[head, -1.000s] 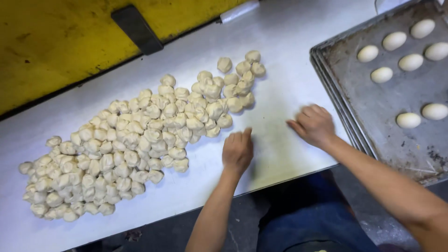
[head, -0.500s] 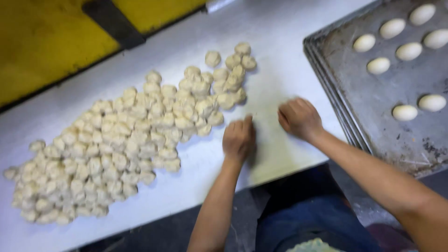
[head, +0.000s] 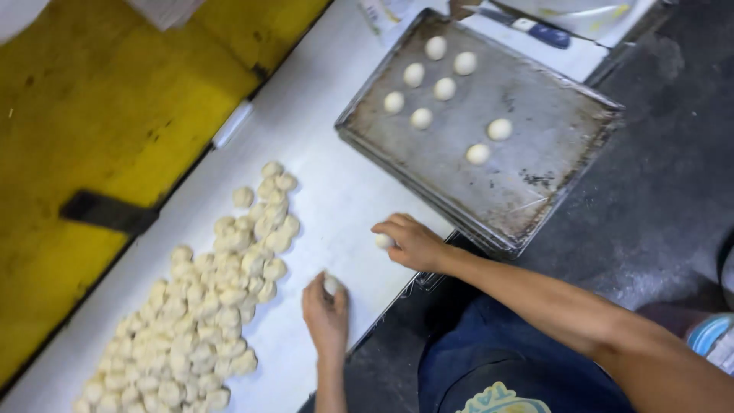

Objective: Shaping small pieces of dough into round rolls and arranging them on a baking tray.

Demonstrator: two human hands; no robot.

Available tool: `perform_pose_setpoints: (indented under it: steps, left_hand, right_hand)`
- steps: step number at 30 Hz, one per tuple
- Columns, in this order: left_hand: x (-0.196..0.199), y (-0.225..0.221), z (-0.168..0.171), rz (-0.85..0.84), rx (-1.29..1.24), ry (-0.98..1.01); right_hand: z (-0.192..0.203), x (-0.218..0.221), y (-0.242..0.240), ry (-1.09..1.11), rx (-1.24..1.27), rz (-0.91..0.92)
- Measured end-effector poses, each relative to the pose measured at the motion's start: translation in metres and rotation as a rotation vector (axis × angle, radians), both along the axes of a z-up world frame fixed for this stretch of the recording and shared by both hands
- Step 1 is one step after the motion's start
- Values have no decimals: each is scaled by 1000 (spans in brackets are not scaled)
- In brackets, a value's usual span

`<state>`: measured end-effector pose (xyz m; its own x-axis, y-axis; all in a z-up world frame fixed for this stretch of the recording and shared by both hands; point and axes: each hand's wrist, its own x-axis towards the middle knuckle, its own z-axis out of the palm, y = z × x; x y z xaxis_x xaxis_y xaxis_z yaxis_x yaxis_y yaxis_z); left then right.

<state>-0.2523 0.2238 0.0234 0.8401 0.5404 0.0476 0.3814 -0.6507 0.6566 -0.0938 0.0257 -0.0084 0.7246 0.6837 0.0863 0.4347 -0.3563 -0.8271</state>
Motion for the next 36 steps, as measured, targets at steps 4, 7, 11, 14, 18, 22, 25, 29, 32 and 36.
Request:
perform_pose_setpoints:
  steps: [4,7,11,14,18,22,25,29,32,36]
  left_hand:
    - [65,-115,22,-153,-209,-144]
    - [122,-196,12,-515,-96,-373]
    - [179,-252,-21,-709,46,-489]
    - [216,-241,9,-714,59,-515]
    - [265,-213,-45,-663,-2,-373]
    - [248,-214,-21,-604,-16,-278]
    - [258,-215,-33,-600,43,-314]
    - [250,-214,-34,-601,21,-307]
    - [225,-205,-11,-625,-64,-392]
    - [156,-164,-21,-504,-153,-394]
  right_hand:
    - [39,22,-101,-263,27,-68]
    - [38,81,-170,120,109,-537]
    - [10,173,-216,-474,-397,-597]
    - [15,199,-224,-213,-516,-556]
    - [1,201,-232,-72,-513,-527]
    - [3,188,-231,-60,-544,-502]
    - [18,179,-229,-156,-510,-511]
    - [28,85,-216,-107,-476,-390]
    - [29,60,-205,-86,-499,-373]
    - [-6,97,-233,-329,-645,-527]
